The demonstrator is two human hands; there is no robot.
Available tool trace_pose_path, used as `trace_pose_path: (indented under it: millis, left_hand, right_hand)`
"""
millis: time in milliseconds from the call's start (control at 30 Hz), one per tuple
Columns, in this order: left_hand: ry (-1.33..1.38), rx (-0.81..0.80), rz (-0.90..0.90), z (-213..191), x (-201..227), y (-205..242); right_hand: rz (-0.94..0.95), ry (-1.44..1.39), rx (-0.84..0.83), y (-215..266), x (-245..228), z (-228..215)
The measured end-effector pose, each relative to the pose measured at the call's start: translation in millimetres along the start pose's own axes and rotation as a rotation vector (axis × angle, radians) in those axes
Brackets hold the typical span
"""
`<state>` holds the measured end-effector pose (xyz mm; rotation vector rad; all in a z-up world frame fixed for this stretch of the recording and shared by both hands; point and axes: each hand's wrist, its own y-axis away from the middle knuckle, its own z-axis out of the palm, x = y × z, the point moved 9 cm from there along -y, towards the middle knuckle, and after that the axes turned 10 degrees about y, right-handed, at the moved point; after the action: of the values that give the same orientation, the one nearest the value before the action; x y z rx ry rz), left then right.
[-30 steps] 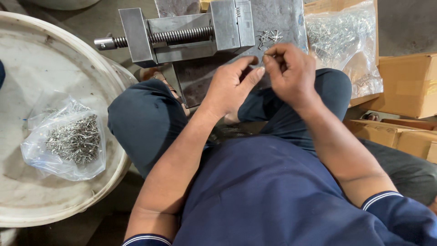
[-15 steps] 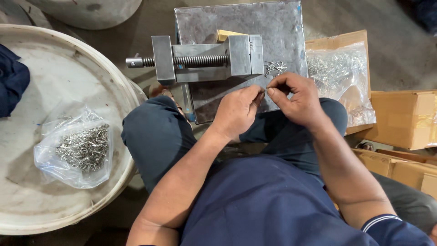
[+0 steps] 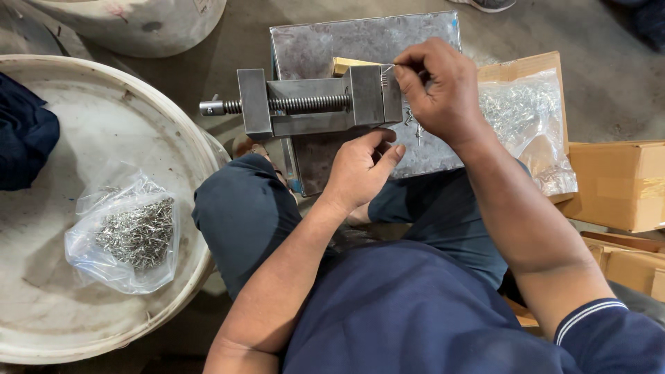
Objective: The person sits on the floor and uses a bench vise to assemble small metal fasteners. They pick up individual pieces from a plastic bag, place them into the vise jaws, and tighten the screw to secure them before moving to the next item.
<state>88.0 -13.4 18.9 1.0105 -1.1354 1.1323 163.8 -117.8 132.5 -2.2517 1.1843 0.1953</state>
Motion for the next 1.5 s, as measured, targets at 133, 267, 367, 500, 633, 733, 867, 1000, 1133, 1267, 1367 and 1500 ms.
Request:
trace_pose_path:
  millis: [133,267,367,500,633,733,867,1000,1133,1267,1367,1500]
  left_hand:
    - [-0.009,-0.013,-0.01,1,2,-1]
    - [-0.004,-0.022,-0.033,1,2,-2]
    - [-0.002,-0.022,-0.036,1,3,-1]
    - [0.017,-0.025,-0.065,1,1,0]
    - [0.009,-0.004,-0.056,-1,4,-2]
    - [-0.019,0.015,0.056,-2,6,-2]
    - [-0.004,0.039,0.114,0,1,1]
    - [-0.059,0.027,0.078,0,4,1]
    - [0.005,0.011,0.013,3,4,1]
    - [0.061,-0.004,0.014,1,7,3]
    - [0.031,-0.026,0.005,3,8,3]
    - [0.049,-0.046,-0.071,4,6,2]
  right_hand:
    - [-0.003,-0.008,-0.019,-4,-3,2]
    - [-0.03,-0.005,-0.044,-7,-6,1]
    - [-0.038,0.032,-0.066,-7,-8,3]
    - [-0.074,0.04,-0.064,-5,-13,2]
    - [-0.015,0.017,-0.082,7,0,-5]
    - [0.087,-0.017,-0.043,33,22,-15]
    - [0.249,0.04,0.012,75,43,-23]
    - [0.048,0.208,-0.06,76,14,-15]
    - [0.008,0.278,-0.164,60,4,0]
    - [-0.016,0.394,-0.261,44,-1,18]
    - [-0.004,0.41,-0.285,42,-2,23]
    - [-0.004,0.379,-0.27,42,-3,22]
